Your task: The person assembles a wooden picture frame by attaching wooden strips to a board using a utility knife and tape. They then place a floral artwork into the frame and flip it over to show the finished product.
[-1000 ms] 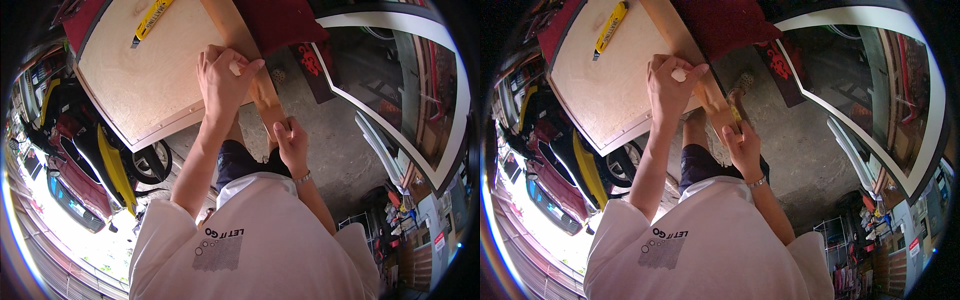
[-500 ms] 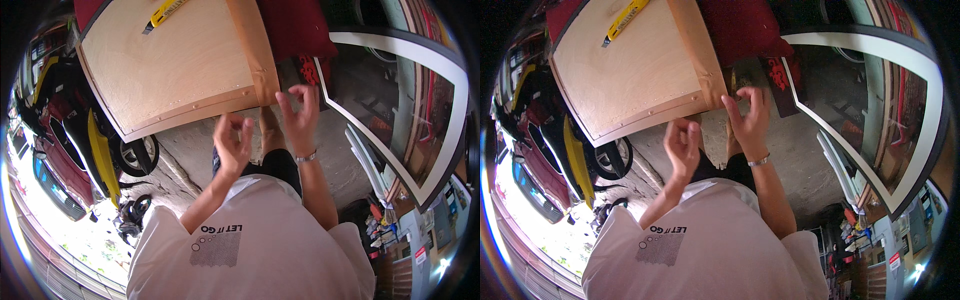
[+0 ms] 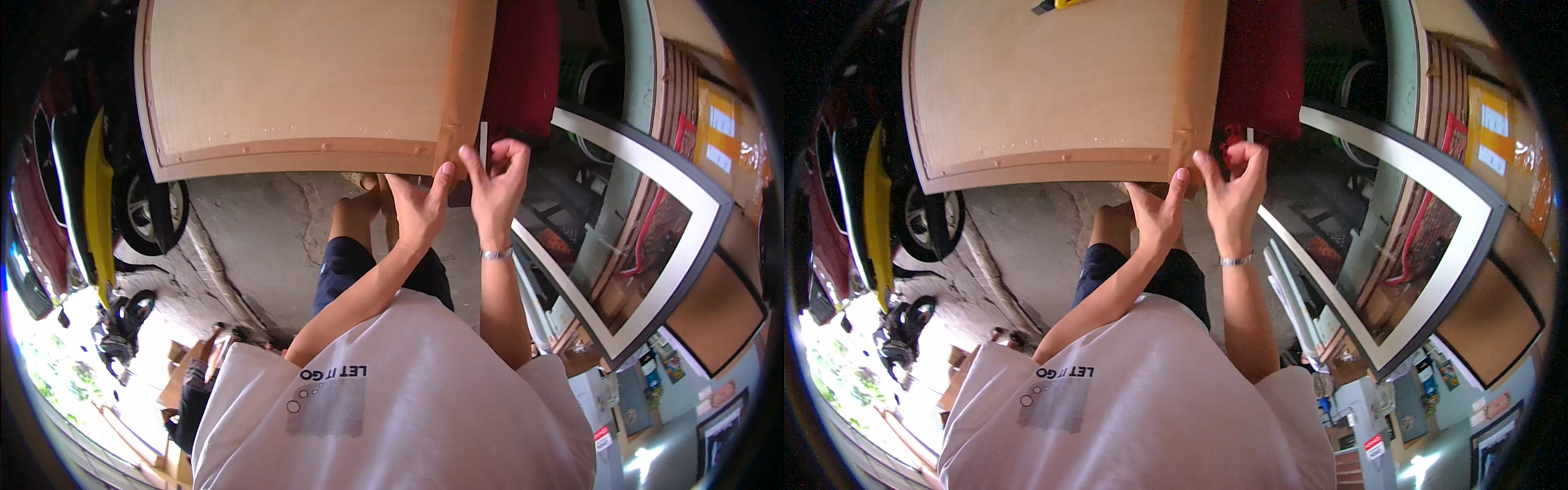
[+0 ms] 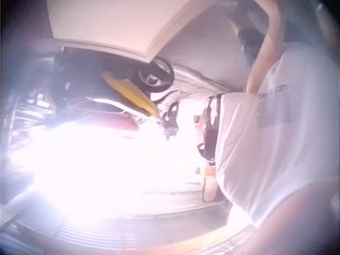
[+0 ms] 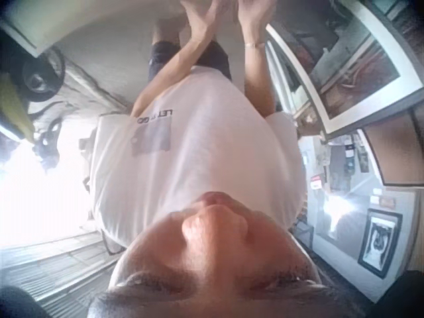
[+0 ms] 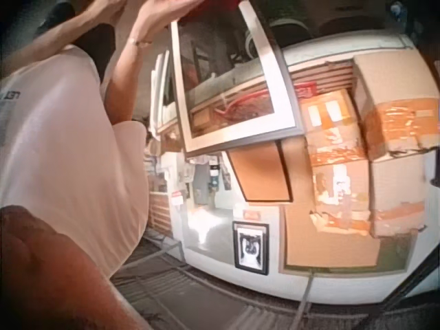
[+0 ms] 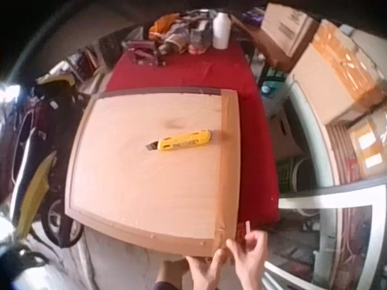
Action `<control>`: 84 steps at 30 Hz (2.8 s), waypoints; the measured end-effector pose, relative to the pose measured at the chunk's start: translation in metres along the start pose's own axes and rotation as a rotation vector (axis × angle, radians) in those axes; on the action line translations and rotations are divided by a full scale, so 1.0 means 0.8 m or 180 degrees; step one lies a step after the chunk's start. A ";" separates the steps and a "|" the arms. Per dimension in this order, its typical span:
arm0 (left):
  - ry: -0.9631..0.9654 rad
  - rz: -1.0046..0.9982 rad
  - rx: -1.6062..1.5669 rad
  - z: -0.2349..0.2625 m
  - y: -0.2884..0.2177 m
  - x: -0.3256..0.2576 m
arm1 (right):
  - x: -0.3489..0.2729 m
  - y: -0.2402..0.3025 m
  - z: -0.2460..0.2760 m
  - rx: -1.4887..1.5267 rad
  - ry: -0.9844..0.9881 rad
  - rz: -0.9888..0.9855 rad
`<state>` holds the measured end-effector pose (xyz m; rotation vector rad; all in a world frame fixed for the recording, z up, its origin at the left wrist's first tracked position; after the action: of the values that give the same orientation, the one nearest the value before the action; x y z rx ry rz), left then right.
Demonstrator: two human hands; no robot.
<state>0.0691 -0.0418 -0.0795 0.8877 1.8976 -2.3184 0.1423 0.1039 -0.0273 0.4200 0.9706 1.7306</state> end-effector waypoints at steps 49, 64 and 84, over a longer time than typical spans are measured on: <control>-0.1184 -0.0033 -0.0287 0.014 0.008 -0.061 | -0.014 0.076 -0.014 -0.1987 0.3200 0.3549; -0.1164 -0.0153 -0.0307 0.016 0.008 -0.059 | -0.017 0.085 -0.013 -0.2212 0.3307 0.3381; -0.0952 -0.0042 0.0413 0.105 -0.099 -0.087 | 0.107 0.240 -0.150 -0.1185 0.2029 0.4153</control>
<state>0.0650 -0.1202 0.0300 0.4992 1.6549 -2.4401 -0.0918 0.1120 0.0336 0.2414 0.7677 3.3074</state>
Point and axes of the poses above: each hand's wrist, its own x-axis towards the middle knuckle, its own z-axis out of the back of the hand, y = z × x, the point moved 7 cm from there along x, towards the middle knuckle
